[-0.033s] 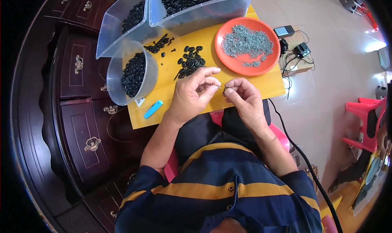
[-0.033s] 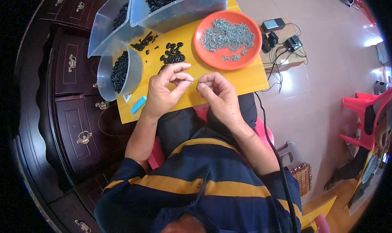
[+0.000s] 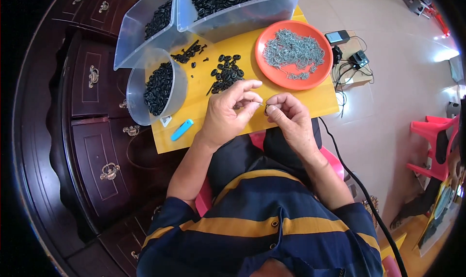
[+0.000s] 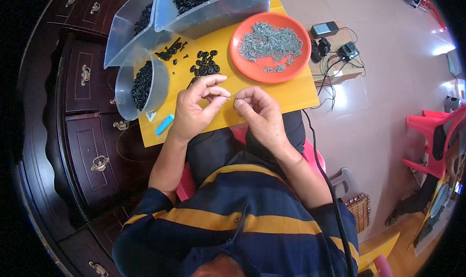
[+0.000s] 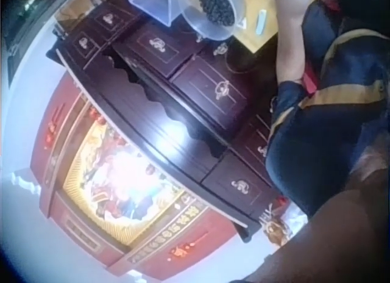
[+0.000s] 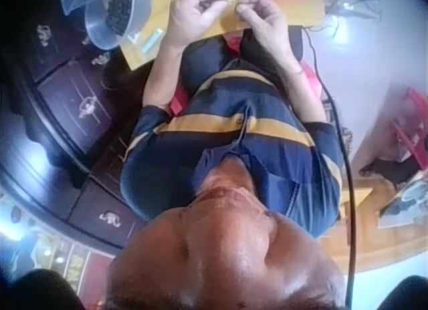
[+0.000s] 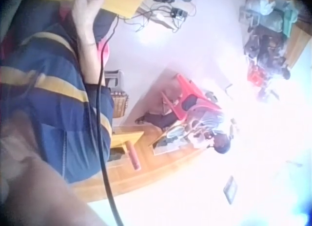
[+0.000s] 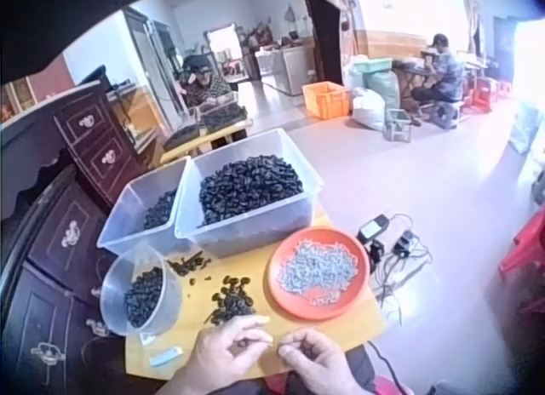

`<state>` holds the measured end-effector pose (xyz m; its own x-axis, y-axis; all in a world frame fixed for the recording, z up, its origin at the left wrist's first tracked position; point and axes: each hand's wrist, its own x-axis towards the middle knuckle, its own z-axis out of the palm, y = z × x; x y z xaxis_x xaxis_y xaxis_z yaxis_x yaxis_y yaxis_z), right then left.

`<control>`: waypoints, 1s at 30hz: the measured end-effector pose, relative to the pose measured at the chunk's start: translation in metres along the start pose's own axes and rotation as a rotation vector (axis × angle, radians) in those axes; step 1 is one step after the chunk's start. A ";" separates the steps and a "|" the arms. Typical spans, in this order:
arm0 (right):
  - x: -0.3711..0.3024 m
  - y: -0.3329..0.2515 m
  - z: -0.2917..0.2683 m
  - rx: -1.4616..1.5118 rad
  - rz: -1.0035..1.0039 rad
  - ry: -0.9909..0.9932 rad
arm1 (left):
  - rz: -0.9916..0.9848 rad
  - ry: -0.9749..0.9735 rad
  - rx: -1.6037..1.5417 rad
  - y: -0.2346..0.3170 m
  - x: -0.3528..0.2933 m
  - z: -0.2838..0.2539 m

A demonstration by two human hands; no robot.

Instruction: The person assembles small fasteners by picking up black plastic pieces and metal pins from the table and inserting the pins into the plastic pieces by hand.

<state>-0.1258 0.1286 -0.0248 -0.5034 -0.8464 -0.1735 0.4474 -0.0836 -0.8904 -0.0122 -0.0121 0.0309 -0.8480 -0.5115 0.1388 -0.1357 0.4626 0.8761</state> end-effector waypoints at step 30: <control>-0.004 0.005 0.010 -0.552 -0.242 0.057 | 0.178 -0.078 0.266 -0.009 -0.014 -0.005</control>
<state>-0.1134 0.1264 -0.0244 -0.5885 -0.8068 0.0525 -0.1269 0.0280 -0.9915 0.0032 -0.0131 0.0237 -0.9058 -0.3531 0.2340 -0.1020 0.7180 0.6885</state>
